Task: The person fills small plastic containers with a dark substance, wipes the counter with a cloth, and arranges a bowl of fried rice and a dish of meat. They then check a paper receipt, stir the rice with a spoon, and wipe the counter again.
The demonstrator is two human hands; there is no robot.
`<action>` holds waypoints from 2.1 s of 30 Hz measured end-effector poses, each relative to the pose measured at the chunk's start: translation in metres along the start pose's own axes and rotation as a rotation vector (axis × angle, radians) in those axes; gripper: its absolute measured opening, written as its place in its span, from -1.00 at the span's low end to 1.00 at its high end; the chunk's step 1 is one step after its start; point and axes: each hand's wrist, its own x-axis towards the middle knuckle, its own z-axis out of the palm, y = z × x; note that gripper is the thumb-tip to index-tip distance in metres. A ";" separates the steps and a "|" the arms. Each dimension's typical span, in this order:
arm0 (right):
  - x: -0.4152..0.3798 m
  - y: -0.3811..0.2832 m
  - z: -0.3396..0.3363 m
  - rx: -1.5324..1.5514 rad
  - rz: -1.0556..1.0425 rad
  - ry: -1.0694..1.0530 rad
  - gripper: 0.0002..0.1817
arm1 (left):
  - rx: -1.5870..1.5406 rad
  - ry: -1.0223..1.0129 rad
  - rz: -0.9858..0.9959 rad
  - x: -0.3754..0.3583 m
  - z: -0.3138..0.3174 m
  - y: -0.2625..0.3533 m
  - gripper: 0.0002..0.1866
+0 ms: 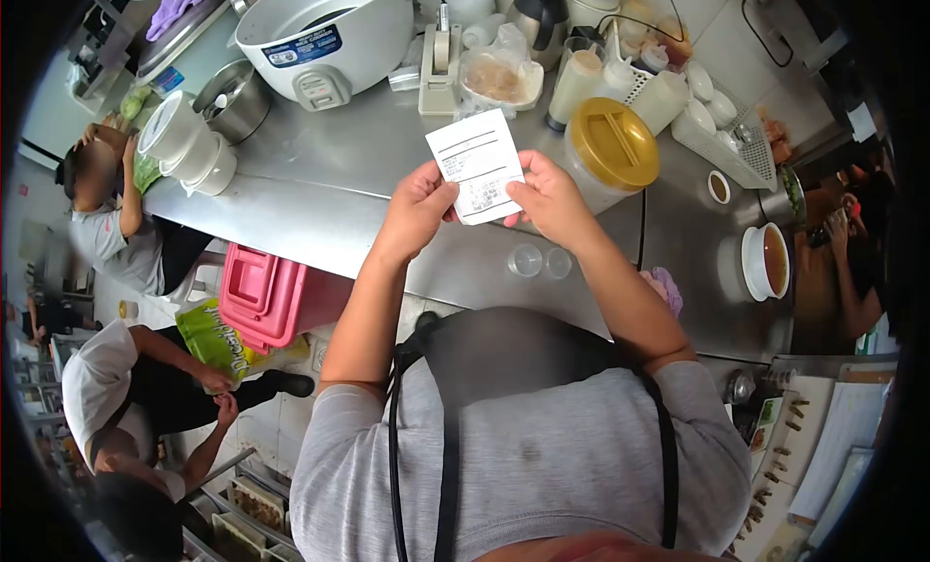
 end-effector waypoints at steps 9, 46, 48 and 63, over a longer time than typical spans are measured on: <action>0.025 0.009 0.035 0.041 -0.003 0.109 -0.76 | 0.049 -0.085 -0.037 0.021 -0.050 0.007 -0.78; -0.078 0.171 -0.064 -1.271 0.349 1.152 -0.59 | 0.649 -0.215 0.765 0.421 0.090 0.088 -0.58; -0.080 0.164 -0.061 -1.207 0.356 1.170 -0.60 | 0.613 -0.081 0.797 0.476 0.115 0.113 -0.60; -0.085 0.152 -0.066 -1.159 0.389 1.129 -0.58 | 0.851 0.363 0.923 0.623 0.135 0.111 -0.65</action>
